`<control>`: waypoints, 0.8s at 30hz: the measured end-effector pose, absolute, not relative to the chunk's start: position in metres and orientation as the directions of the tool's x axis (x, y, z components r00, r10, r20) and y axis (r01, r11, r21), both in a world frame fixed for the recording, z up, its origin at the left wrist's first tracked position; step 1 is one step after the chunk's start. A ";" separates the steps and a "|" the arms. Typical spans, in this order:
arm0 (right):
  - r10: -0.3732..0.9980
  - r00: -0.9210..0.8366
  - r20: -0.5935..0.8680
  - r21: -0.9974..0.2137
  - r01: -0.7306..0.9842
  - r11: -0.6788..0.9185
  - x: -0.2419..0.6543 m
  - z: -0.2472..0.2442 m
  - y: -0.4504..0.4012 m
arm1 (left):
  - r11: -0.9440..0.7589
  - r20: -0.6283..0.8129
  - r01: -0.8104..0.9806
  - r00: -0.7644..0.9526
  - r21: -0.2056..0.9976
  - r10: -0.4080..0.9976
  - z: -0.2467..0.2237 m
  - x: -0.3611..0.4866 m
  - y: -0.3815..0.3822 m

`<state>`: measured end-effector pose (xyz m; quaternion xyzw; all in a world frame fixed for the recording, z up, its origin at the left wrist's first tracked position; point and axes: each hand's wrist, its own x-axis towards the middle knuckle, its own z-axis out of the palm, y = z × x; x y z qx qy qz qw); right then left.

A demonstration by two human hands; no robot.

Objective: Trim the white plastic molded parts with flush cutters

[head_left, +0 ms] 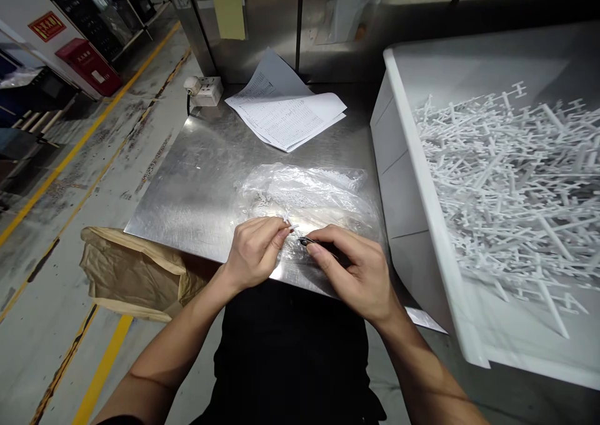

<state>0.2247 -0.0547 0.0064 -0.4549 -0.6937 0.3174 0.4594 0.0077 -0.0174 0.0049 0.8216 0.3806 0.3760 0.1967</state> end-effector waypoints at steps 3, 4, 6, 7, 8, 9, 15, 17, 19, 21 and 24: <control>0.921 -0.165 0.353 -0.856 0.341 0.389 0.225 0.006 -0.055 | -0.642 0.476 0.489 0.431 0.591 0.767 0.004 0.008 -0.017; 0.921 -0.166 0.352 -0.856 0.340 0.389 0.225 0.006 -0.055 | -0.645 0.479 0.495 0.432 0.582 0.764 0.004 0.008 -0.017; 0.922 -0.167 0.348 -0.859 0.338 0.385 0.225 0.007 -0.054 | -0.650 0.482 0.507 0.436 0.566 0.760 0.003 0.008 -0.018; 0.924 -0.167 0.345 -0.860 0.338 0.382 0.224 0.007 -0.054 | -0.652 0.483 0.514 0.437 0.558 0.758 0.002 0.008 -0.018; 0.925 -0.163 0.343 -0.862 0.338 0.379 0.224 0.007 -0.054 | -0.654 0.485 0.522 0.438 0.548 0.757 0.001 0.008 -0.018; 0.928 -0.157 0.339 -0.864 0.339 0.373 0.224 0.007 -0.054 | -0.655 0.486 0.533 0.439 0.536 0.756 0.000 0.008 -0.018; 0.960 -0.142 0.240 -0.901 0.335 0.275 0.225 0.007 -0.053 | -0.677 0.519 0.612 0.454 0.410 0.724 -0.004 0.009 -0.022; 0.971 -0.143 0.193 -0.920 0.318 0.229 0.226 0.008 -0.052 | -0.679 0.511 0.626 0.468 0.384 0.721 -0.005 0.010 -0.022; 0.978 -0.142 0.152 -0.934 0.302 0.189 0.226 0.008 -0.050 | -0.676 0.496 0.635 0.479 0.373 0.724 -0.006 0.010 -0.023; 0.983 -0.139 0.122 -0.942 0.295 0.159 0.226 0.008 -0.049 | -0.669 0.486 0.644 0.480 0.371 0.731 -0.006 0.011 -0.022; 0.986 -0.132 0.099 -0.948 0.287 0.133 0.226 0.009 -0.048 | -0.657 0.472 0.652 0.475 0.378 0.742 -0.006 0.011 -0.022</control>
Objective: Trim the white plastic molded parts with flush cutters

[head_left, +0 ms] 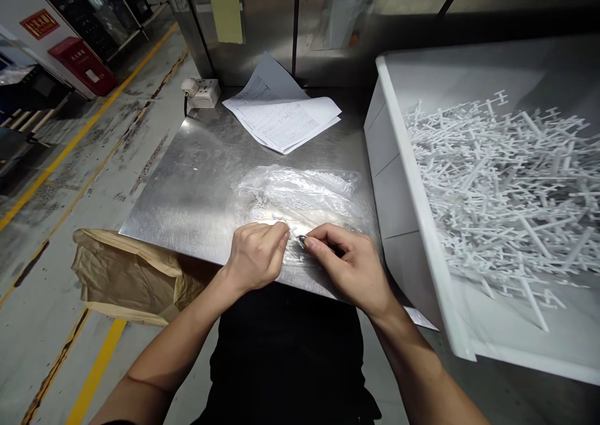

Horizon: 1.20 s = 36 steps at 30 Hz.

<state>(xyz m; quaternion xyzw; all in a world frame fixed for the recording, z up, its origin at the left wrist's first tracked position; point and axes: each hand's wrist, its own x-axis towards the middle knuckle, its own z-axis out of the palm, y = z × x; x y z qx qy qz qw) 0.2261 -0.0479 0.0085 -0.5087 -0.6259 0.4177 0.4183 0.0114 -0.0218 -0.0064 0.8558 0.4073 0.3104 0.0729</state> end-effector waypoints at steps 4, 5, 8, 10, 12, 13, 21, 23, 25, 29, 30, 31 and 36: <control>0.988 -0.078 0.130 -0.956 0.255 0.146 0.226 0.008 -0.050 | -0.627 0.455 0.629 0.440 0.460 0.774 -0.003 0.011 -0.021; 0.989 -0.044 0.145 -0.958 0.243 0.151 0.226 0.007 -0.051 | -0.611 0.449 0.614 0.419 0.500 0.789 -0.001 0.011 -0.021; 0.980 0.070 0.187 -0.959 0.230 0.167 0.226 0.005 -0.053 | -0.564 0.444 0.540 0.349 0.624 0.825 0.003 0.009 -0.021; 0.973 0.097 0.208 -0.952 0.249 0.179 0.226 0.004 -0.054 | -0.561 0.460 0.485 0.322 0.671 0.828 0.004 0.008 -0.022; 0.971 0.092 0.221 -0.945 0.265 0.190 0.227 0.003 -0.054 | -0.598 0.502 0.450 0.325 0.663 0.801 0.004 0.007 -0.022; 0.971 0.089 0.224 -0.944 0.269 0.193 0.227 0.003 -0.054 | -0.628 0.529 0.445 0.338 0.639 0.778 0.004 0.007 -0.022; 0.961 0.069 0.267 -0.914 0.335 0.230 0.223 0.007 -0.054 | -0.841 0.676 0.468 0.529 0.271 0.512 -0.002 0.012 -0.025; 0.955 0.040 0.295 -0.891 0.373 0.259 0.222 0.007 -0.054 | -0.855 0.687 0.475 0.552 0.206 0.472 -0.003 0.013 -0.026; 0.950 0.007 0.311 -0.869 0.406 0.282 0.221 0.005 -0.054 | -0.862 0.691 0.474 0.562 0.181 0.454 -0.003 0.013 -0.027; 0.945 -0.031 0.326 -0.853 0.421 0.308 0.220 0.003 -0.054 | -0.870 0.698 0.464 0.567 0.168 0.437 -0.003 0.013 -0.027; 0.944 -0.035 0.329 -0.853 0.419 0.312 0.220 0.002 -0.054 | -0.871 0.698 0.461 0.568 0.169 0.436 -0.002 0.013 -0.027; 0.943 -0.037 0.332 -0.853 0.415 0.317 0.219 0.002 -0.054 | -0.872 0.697 0.460 0.569 0.169 0.436 -0.002 0.013 -0.027; 0.943 -0.039 0.331 -0.855 0.409 0.317 0.219 0.004 -0.054 | -0.873 0.696 0.464 0.578 0.151 0.427 -0.002 0.013 -0.028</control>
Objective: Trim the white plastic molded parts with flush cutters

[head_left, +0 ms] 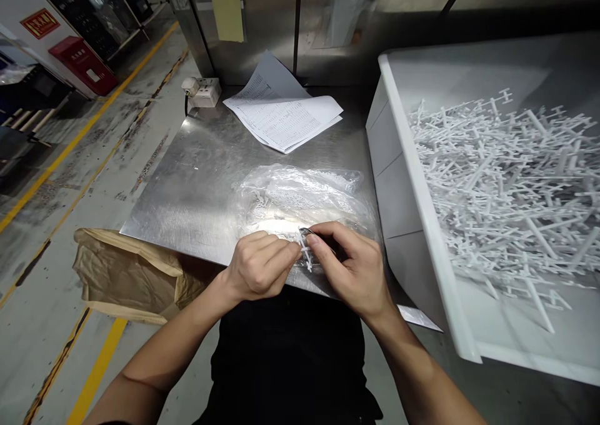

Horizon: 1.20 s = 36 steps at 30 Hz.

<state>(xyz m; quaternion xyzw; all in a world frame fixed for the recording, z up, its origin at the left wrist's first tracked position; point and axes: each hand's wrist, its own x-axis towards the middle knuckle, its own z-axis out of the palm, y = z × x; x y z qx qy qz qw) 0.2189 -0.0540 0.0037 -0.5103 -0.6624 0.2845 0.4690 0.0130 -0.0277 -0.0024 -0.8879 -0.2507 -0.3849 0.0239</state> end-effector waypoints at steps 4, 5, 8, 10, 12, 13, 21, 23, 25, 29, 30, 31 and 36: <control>0.949 -0.046 0.312 -0.861 0.409 0.303 0.220 0.003 -0.054 | -0.878 0.691 0.463 0.596 0.121 0.410 -0.004 0.012 -0.028; 0.950 -0.050 0.307 -0.863 0.406 0.300 0.220 0.003 -0.054 | -0.880 0.689 0.460 0.599 0.120 0.407 -0.004 0.012 -0.028; 0.953 -0.055 0.299 -0.872 0.390 0.296 0.221 0.003 -0.054 | -0.883 0.687 0.453 0.604 0.121 0.404 -0.005 0.011 -0.028; 0.952 -0.058 0.300 -0.877 0.377 0.299 0.221 0.003 -0.054 | -0.886 0.687 0.448 0.605 0.122 0.401 -0.006 0.011 -0.028; 0.954 -0.060 0.295 -0.882 0.366 0.296 0.221 0.004 -0.053 | -0.889 0.689 0.441 0.607 0.123 0.396 -0.006 0.012 -0.028; 0.956 -0.060 0.288 -0.886 0.362 0.289 0.221 0.005 -0.053 | -0.890 0.689 0.437 0.607 0.127 0.396 -0.006 0.012 -0.027; 0.976 -0.037 0.213 -0.905 0.368 0.211 0.222 0.007 -0.051 | -0.881 0.684 0.456 0.604 0.125 0.409 -0.005 0.014 -0.026; 0.973 -0.029 0.230 -0.904 0.364 0.224 0.221 0.008 -0.052 | -0.877 0.679 0.465 0.606 0.122 0.415 -0.005 0.014 -0.026; 0.961 -0.017 0.275 -0.897 0.355 0.262 0.221 0.008 -0.053 | -0.873 0.669 0.472 0.611 0.122 0.424 -0.005 0.014 -0.026; 0.933 -0.050 0.357 -0.872 0.341 0.352 0.220 0.009 -0.054 | -0.861 0.640 0.493 0.621 0.129 0.452 -0.006 0.014 -0.026; 0.929 -0.064 0.366 -0.866 0.341 0.365 0.220 0.009 -0.054 | -0.858 0.635 0.498 0.623 0.129 0.457 -0.006 0.014 -0.026; 0.926 -0.076 0.369 -0.863 0.343 0.372 0.220 0.009 -0.054 | -0.856 0.630 0.502 0.625 0.127 0.460 -0.006 0.014 -0.026; 0.921 -0.094 0.378 -0.849 0.361 0.385 0.220 0.010 -0.055 | -0.859 0.633 0.502 0.634 0.099 0.444 -0.004 0.014 -0.026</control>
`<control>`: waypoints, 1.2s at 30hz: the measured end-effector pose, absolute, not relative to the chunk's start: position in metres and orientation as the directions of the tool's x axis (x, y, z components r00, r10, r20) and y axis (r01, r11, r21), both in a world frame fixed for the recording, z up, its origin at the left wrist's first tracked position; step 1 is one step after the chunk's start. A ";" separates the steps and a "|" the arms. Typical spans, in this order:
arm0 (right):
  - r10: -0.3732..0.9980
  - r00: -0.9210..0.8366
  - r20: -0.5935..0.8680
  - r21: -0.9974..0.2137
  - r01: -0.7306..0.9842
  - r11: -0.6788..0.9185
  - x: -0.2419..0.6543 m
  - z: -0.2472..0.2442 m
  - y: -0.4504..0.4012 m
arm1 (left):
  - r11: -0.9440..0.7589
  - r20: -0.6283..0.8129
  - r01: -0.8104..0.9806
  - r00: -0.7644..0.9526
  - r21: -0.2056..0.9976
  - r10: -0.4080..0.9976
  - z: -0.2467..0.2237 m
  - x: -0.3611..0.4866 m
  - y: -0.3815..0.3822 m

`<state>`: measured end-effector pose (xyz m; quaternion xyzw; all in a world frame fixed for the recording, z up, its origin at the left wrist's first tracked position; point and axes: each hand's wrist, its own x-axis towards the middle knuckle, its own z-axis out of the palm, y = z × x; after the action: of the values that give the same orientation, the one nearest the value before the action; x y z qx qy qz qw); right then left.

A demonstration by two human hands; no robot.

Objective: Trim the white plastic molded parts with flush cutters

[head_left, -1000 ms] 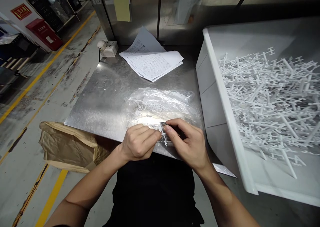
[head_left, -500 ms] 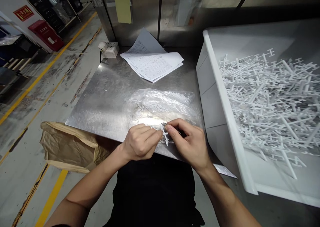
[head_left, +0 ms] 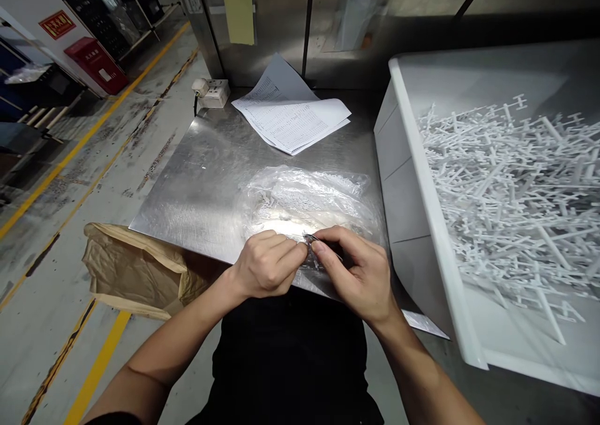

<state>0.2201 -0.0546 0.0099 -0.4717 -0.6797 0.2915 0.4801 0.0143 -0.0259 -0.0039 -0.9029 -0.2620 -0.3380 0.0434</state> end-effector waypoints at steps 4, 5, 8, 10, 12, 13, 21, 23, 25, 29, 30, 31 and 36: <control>0.931 -0.086 0.356 -0.862 0.356 0.362 0.220 0.009 -0.054 | -0.863 0.636 0.501 0.646 0.063 0.421 -0.004 0.015 -0.026; 0.934 -0.083 0.348 -0.866 0.352 0.354 0.220 0.009 -0.054 | -0.864 0.638 0.500 0.648 0.054 0.415 -0.004 0.015 -0.026; 0.942 -0.082 0.326 -0.879 0.340 0.334 0.220 0.009 -0.053 | -0.866 0.642 0.499 0.651 0.039 0.404 -0.005 0.016 -0.026; 0.947 -0.083 0.311 -0.887 0.333 0.321 0.221 0.009 -0.054 | -0.865 0.641 0.500 0.655 0.029 0.400 -0.005 0.016 -0.026; 0.952 -0.081 0.294 -0.895 0.327 0.304 0.222 0.009 -0.054 | -0.863 0.638 0.505 0.658 0.019 0.399 -0.004 0.017 -0.025; 0.955 -0.079 0.286 -0.898 0.325 0.296 0.222 0.009 -0.054 | -0.861 0.637 0.508 0.660 0.014 0.400 -0.004 0.017 -0.025; 0.964 -0.076 0.254 -0.905 0.335 0.264 0.219 0.011 -0.051 | -0.861 0.626 0.509 0.668 0.010 0.403 -0.005 0.018 -0.026; 0.967 -0.065 0.247 -0.906 0.340 0.254 0.219 0.011 -0.051 | -0.861 0.619 0.509 0.674 0.008 0.404 -0.006 0.018 -0.026; 0.970 -0.054 0.236 -0.907 0.346 0.240 0.219 0.011 -0.051 | -0.861 0.617 0.509 0.678 -0.001 0.400 -0.006 0.019 -0.025; 0.974 -0.050 0.220 -0.911 0.347 0.224 0.219 0.008 -0.051 | -0.859 0.615 0.511 0.683 -0.016 0.395 -0.005 0.020 -0.025; 0.975 -0.052 0.216 -0.911 0.349 0.220 0.219 0.007 -0.051 | -0.858 0.615 0.513 0.683 -0.019 0.395 -0.005 0.020 -0.025; 0.976 -0.055 0.209 -0.910 0.353 0.215 0.219 0.007 -0.051 | -0.857 0.615 0.515 0.683 -0.021 0.395 -0.005 0.021 -0.026; 0.981 -0.057 0.185 -0.908 0.373 0.192 0.221 0.006 -0.052 | -0.853 0.627 0.522 0.672 -0.023 0.394 -0.008 0.021 -0.026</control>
<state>0.2211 -0.0520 0.0062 -0.5311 -0.6376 0.3490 0.4355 0.0212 -0.0264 -0.0080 -0.9088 -0.2519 -0.3171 0.1006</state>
